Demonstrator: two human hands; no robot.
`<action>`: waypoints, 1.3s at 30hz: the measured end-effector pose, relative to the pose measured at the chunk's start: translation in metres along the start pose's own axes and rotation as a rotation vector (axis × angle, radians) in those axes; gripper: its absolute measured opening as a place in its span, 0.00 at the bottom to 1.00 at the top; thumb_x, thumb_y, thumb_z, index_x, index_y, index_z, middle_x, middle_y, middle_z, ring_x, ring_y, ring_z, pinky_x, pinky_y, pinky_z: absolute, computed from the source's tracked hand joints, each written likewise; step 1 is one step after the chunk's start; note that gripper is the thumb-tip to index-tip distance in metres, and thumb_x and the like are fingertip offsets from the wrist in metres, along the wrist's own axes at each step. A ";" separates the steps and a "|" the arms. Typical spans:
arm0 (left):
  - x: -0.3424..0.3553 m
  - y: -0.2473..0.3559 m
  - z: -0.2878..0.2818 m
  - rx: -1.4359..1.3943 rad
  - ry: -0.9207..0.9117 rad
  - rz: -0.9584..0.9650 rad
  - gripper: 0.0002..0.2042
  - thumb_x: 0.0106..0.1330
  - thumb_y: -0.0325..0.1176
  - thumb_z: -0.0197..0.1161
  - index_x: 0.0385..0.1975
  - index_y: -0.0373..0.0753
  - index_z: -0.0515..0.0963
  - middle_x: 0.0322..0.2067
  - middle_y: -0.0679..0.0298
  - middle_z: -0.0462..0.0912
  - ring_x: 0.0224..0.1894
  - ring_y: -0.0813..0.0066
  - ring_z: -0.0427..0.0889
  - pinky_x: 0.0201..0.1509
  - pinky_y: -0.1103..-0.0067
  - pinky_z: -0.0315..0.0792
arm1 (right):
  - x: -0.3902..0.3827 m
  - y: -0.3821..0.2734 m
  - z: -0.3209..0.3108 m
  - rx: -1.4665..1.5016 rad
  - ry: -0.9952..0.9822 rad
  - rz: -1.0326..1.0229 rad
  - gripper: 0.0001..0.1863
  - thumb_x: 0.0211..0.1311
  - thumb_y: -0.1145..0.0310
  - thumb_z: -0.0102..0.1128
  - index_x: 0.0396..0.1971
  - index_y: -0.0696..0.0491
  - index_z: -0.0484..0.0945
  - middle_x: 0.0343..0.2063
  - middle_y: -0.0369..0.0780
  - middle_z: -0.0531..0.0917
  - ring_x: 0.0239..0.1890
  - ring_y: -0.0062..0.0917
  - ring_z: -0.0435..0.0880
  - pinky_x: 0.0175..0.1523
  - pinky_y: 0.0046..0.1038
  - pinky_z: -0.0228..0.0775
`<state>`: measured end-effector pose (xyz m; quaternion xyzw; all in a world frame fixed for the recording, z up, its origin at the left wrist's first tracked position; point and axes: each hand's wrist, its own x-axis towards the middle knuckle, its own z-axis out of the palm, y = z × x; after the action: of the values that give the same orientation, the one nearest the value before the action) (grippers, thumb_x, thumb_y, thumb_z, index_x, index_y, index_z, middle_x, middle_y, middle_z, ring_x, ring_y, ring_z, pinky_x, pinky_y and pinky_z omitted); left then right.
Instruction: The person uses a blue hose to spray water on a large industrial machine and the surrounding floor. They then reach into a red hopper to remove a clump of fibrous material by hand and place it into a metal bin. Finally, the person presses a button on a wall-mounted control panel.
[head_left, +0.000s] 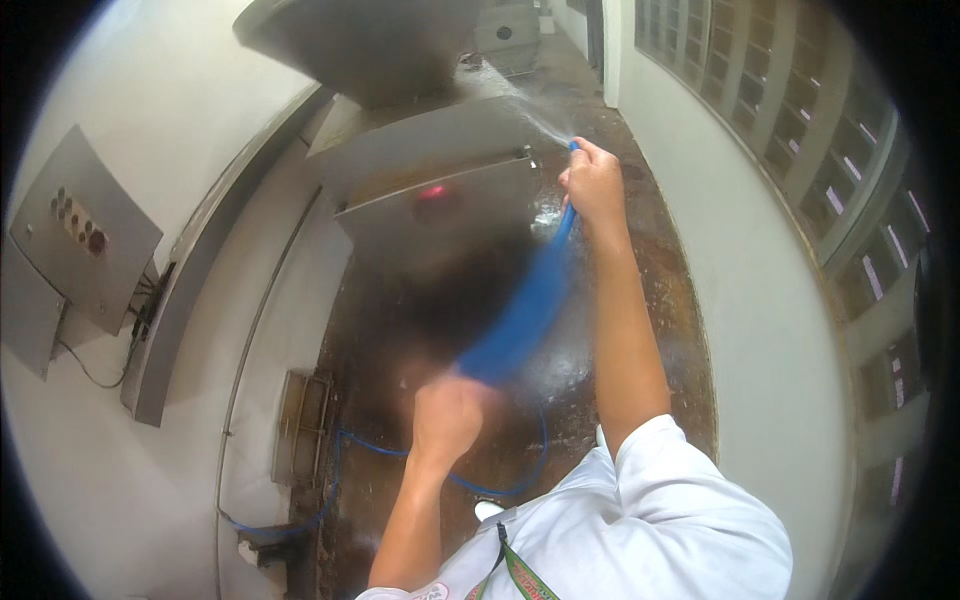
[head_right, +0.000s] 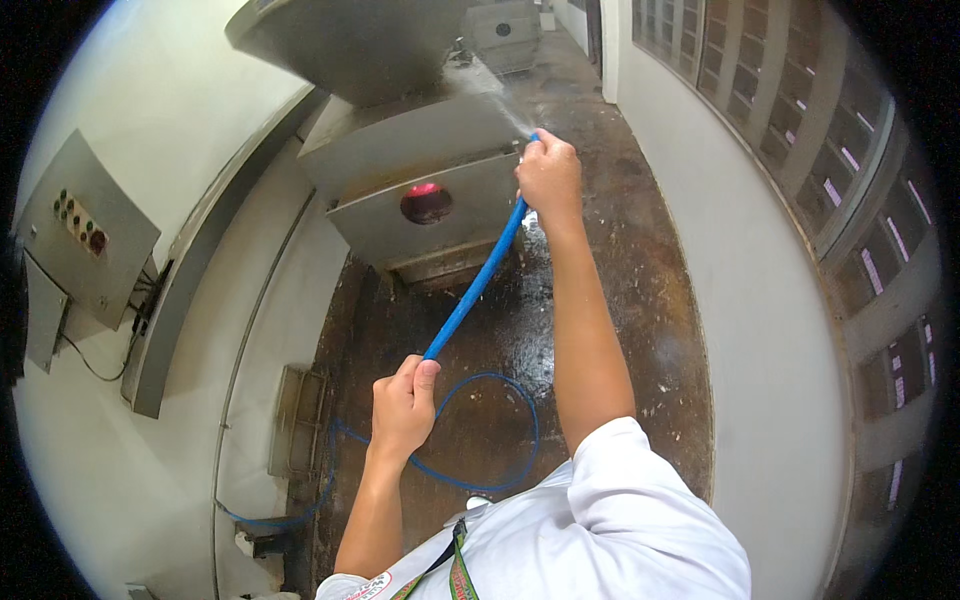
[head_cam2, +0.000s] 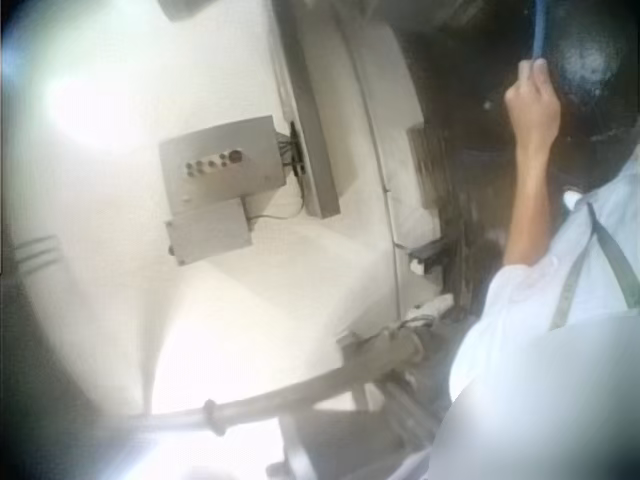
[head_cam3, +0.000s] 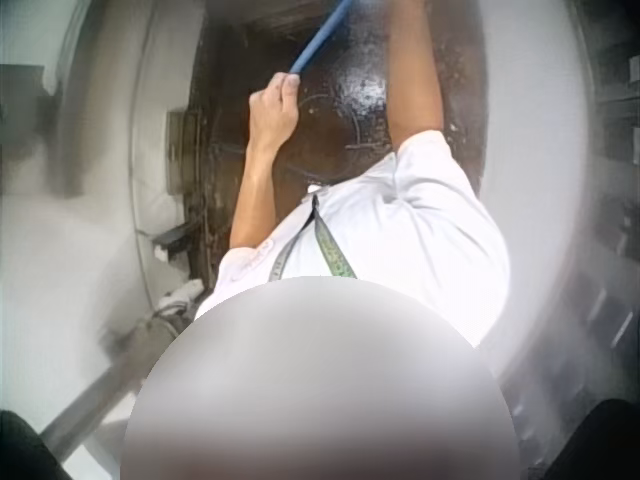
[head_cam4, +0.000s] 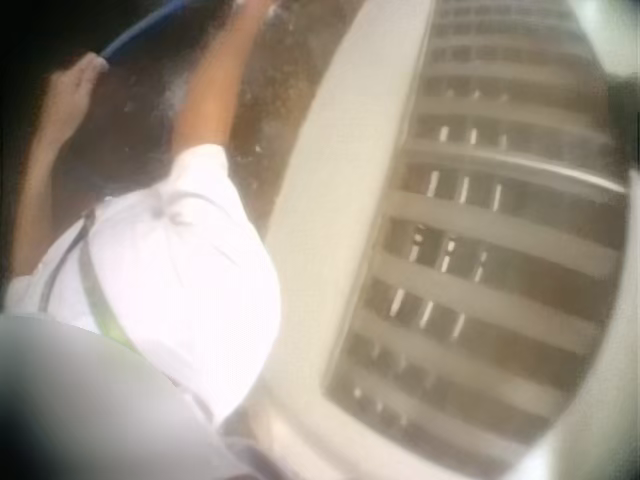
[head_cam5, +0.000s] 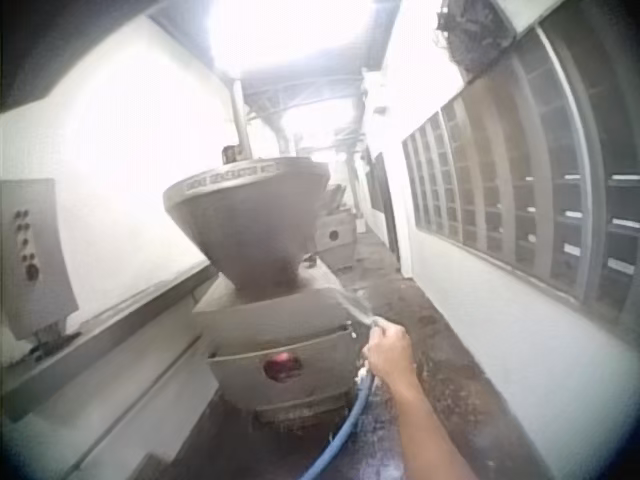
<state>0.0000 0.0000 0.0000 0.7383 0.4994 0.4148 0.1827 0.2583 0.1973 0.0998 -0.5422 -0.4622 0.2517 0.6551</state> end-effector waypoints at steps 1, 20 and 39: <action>0.013 0.001 0.013 0.007 -0.008 0.016 0.20 0.81 0.44 0.55 0.35 0.32 0.82 0.14 0.57 0.73 0.16 0.70 0.74 0.24 0.74 0.67 | 0.015 0.004 -0.008 0.065 -0.042 -0.008 0.26 0.71 0.68 0.48 0.64 0.66 0.73 0.20 0.43 0.83 0.18 0.27 0.84 0.22 0.30 0.76; 0.168 0.176 0.291 0.267 0.006 -0.279 0.19 0.82 0.42 0.52 0.37 0.32 0.82 0.14 0.58 0.68 0.16 0.74 0.67 0.24 0.72 0.63 | 0.273 0.157 -0.197 -0.016 -0.211 0.204 0.23 0.66 0.70 0.48 0.55 0.67 0.80 0.24 0.52 0.86 0.21 0.38 0.88 0.25 0.38 0.80; 0.234 0.168 0.462 0.409 -0.215 -0.292 0.21 0.81 0.45 0.52 0.36 0.32 0.82 0.14 0.53 0.72 0.15 0.66 0.71 0.23 0.69 0.65 | 0.336 0.395 -0.275 0.209 -0.340 0.625 0.12 0.68 0.70 0.49 0.32 0.61 0.79 0.18 0.42 0.79 0.16 0.31 0.79 0.18 0.39 0.72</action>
<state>0.5028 0.2020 -0.0560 0.7200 0.6515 0.1937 0.1397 0.7177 0.4576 -0.1564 -0.5380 -0.3484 0.5718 0.5121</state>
